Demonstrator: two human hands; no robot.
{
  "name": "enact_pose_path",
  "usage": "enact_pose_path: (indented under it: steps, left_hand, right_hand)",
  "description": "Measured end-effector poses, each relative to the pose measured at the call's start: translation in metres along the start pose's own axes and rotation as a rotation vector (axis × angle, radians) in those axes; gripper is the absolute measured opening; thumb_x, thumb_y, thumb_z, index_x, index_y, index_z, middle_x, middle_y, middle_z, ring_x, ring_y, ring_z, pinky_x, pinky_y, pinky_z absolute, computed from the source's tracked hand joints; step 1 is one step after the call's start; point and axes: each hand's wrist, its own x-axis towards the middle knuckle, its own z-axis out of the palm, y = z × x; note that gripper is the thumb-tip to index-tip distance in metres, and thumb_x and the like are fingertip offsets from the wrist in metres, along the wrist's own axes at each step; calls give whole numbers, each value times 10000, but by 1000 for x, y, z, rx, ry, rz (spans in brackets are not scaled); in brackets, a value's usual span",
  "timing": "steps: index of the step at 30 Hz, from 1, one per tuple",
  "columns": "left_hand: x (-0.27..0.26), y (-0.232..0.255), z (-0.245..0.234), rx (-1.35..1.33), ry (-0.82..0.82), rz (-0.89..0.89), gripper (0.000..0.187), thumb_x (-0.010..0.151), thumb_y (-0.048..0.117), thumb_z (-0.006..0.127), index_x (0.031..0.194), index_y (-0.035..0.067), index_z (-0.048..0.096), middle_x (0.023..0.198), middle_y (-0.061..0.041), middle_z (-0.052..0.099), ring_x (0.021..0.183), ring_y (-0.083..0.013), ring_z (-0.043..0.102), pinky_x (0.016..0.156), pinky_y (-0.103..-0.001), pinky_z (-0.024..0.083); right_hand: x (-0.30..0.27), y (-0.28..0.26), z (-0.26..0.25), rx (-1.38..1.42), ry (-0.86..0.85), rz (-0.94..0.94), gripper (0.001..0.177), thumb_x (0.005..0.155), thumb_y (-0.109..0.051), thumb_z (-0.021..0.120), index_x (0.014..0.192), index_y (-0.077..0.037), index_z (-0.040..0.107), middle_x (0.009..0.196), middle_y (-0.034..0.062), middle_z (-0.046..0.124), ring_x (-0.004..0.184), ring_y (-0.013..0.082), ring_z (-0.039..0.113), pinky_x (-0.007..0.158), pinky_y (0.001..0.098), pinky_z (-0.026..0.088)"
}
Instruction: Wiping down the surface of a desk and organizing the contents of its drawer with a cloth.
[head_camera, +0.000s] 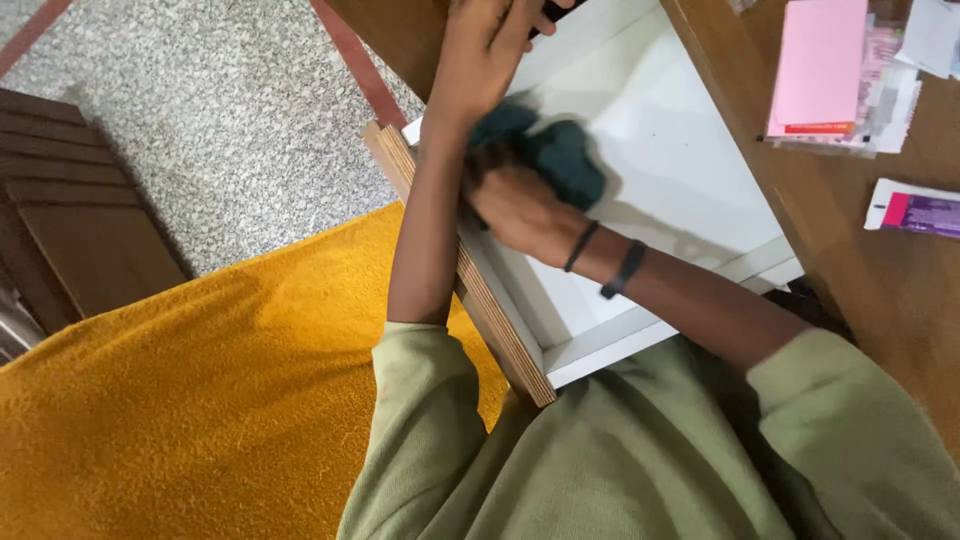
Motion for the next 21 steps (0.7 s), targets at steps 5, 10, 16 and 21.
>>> enact_pose_path:
  steps: [5,10,16,21]
  left_hand:
    - [-2,10,-12,-215,37,55,267,1146,158,491,1125,-9,698,1006,-84,778,915,-152,754,751,-312,619]
    - [-36,48,-50,-161,288,16,401,1156,247,446,1047,-40,705,1034,-111,778,953,-170,743,848,-312,596]
    - [-109,17,-81,-2,772,-43,481,1152,385,493,916,20,699,852,-99,719,681,-130,613,736,-318,532]
    - [-118,30,-76,-206,905,-212,500,1072,467,426,1151,29,654,995,-53,657,931,-174,654,868,-362,562]
  right_hand:
    - [21,-6,25,421,249,-248,417,803,12,674,1216,-5,617,1247,223,635,1176,414,612,1025,478,517]
    - [37,22,28,1253,330,51,445,782,71,599,1191,-27,453,1084,110,555,1131,245,743,868,365,565]
    - [36,-1,-115,2040,237,51,363,894,106,566,1216,-45,494,1139,53,648,1047,162,669,902,350,580]
    - [45,5,-144,929,468,-312,407,989,79,599,1354,-82,522,1236,73,651,1119,187,663,961,349,553]
